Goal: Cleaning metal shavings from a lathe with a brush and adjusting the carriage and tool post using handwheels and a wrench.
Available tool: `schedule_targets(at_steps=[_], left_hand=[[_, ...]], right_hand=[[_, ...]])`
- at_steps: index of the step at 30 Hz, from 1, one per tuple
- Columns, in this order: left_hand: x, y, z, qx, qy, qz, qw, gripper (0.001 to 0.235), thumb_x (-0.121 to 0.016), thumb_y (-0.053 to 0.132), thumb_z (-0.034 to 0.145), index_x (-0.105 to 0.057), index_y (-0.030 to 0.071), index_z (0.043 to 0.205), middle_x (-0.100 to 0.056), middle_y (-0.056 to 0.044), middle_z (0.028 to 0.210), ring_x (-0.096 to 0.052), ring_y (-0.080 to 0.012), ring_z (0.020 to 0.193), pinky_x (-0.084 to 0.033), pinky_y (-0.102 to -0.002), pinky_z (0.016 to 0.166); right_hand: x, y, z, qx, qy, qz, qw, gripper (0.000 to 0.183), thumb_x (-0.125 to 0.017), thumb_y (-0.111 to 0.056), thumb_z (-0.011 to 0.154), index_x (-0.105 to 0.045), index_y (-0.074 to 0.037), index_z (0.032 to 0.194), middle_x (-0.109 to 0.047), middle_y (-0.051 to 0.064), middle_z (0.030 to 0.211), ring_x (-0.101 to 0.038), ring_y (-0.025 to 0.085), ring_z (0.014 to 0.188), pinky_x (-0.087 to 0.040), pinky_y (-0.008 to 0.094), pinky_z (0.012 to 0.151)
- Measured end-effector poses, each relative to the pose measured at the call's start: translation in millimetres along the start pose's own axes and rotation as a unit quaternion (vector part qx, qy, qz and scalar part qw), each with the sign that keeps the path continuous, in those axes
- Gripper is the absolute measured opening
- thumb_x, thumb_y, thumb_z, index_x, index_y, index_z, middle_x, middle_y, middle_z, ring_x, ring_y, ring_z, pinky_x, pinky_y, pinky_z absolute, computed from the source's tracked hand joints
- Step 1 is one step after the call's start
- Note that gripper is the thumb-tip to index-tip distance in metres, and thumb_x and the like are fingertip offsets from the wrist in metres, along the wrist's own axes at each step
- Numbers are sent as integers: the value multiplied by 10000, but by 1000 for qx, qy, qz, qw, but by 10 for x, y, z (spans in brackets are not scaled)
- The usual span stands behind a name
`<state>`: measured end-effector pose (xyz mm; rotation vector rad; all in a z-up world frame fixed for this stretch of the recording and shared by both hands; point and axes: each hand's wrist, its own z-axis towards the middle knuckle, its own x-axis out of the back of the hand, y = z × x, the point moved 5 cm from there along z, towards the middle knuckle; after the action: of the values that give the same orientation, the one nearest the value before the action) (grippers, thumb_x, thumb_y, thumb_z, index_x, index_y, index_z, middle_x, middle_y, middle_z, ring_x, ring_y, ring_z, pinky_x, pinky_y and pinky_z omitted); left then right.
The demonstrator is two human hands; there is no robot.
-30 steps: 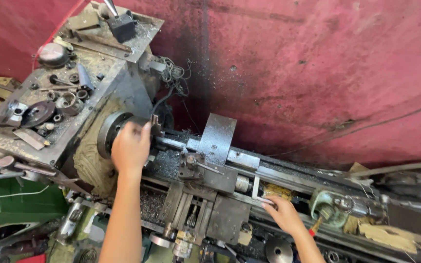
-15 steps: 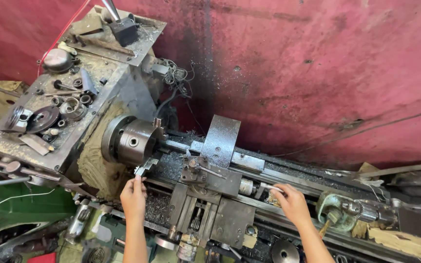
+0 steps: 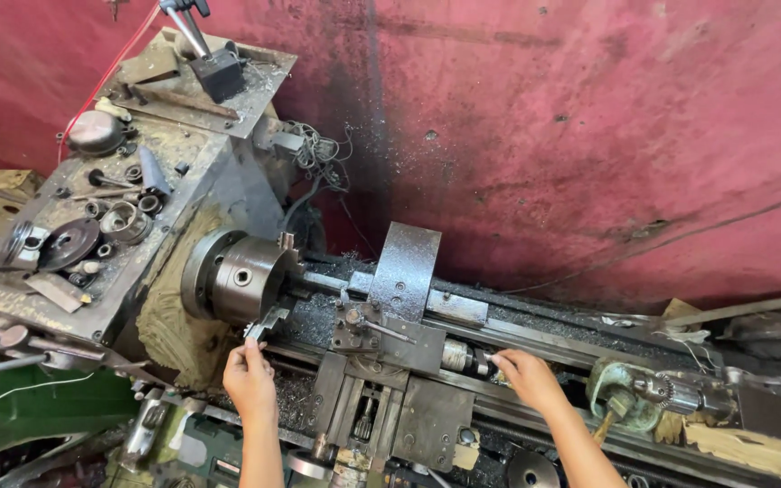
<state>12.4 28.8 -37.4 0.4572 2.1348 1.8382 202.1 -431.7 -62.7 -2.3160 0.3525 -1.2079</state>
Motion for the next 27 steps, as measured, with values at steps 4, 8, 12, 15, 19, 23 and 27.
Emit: schedule_targets(at_steps=[4, 8, 12, 15, 19, 23, 27], left_hand=[[-77, 259, 101, -27, 3, 58, 998, 348, -560, 326, 1101, -585, 60, 879, -414, -9, 583, -386, -96, 519, -346, -287, 479], [-228, 709, 244, -143, 10, 236, 961, 409, -611, 398, 1056, -654, 63, 826, -673, -61, 808, -595, -197, 804, -446, -371, 819], [-649, 1342, 292, -112, -34, 381, 917, 511, -527, 527, 1026, -721, 62, 939, -753, -181, 863, -690, -414, 902, -477, -483, 839], [-983, 1710, 250, -89, -93, 456, 881, 498, -437, 427, 1088, -633, 16, 886, -715, -247, 938, -624, -495, 930, -442, -550, 818], [-1399, 1509, 632, -143, -80, 538, 827, 496, -442, 423, 1077, -670, -17, 1106, -706, -304, 1089, -642, -545, 1029, -474, -630, 869], [-1694, 1464, 733, -121, -125, 587, 791, 461, -464, 403, 1053, -638, -8, 1171, -689, -275, 1192, -638, -529, 1106, -485, -620, 906], [-1647, 1837, 102, -150, -181, 583, 778, 505, -527, 489, 1013, -664, 12, 1104, -712, -268, 1129, -660, -520, 1047, -509, -600, 866]], right_hand=[[-53, 64, 23, 7, -12, -5, 1000, 493, -514, -470, 999, -731, -128, 1280, -735, 32, 1327, -689, 239, 1231, -545, 401, 1020], [-178, 151, -22, 0, -39, -17, 999, 580, -479, -519, 1006, -667, -98, 1357, -662, 76, 1412, -638, 260, 1306, -487, 405, 1119], [-109, -6, -176, 25, -62, -58, 996, 517, -427, -507, 1046, -647, -138, 758, -699, 16, 788, -665, 207, 791, -423, 336, 742], [-200, 134, -249, 57, -30, -74, 995, 458, -590, -541, 950, -733, -170, 1177, -796, 1, 1145, -744, 234, 1068, -534, 357, 880], [-286, 250, -290, 119, 45, -48, 991, 395, -671, -398, 945, -733, -125, 1225, -770, 33, 1233, -736, 246, 1100, -552, 411, 950], [-294, 272, -306, 180, 91, -100, 974, 360, -609, -378, 982, -701, -157, 1250, -740, 9, 1232, -696, 234, 1128, -558, 433, 945], [-28, 42, -432, 246, 209, -128, 938, 352, -585, -456, 983, -703, -156, 1123, -733, -19, 1029, -690, 223, 951, -530, 383, 833]])
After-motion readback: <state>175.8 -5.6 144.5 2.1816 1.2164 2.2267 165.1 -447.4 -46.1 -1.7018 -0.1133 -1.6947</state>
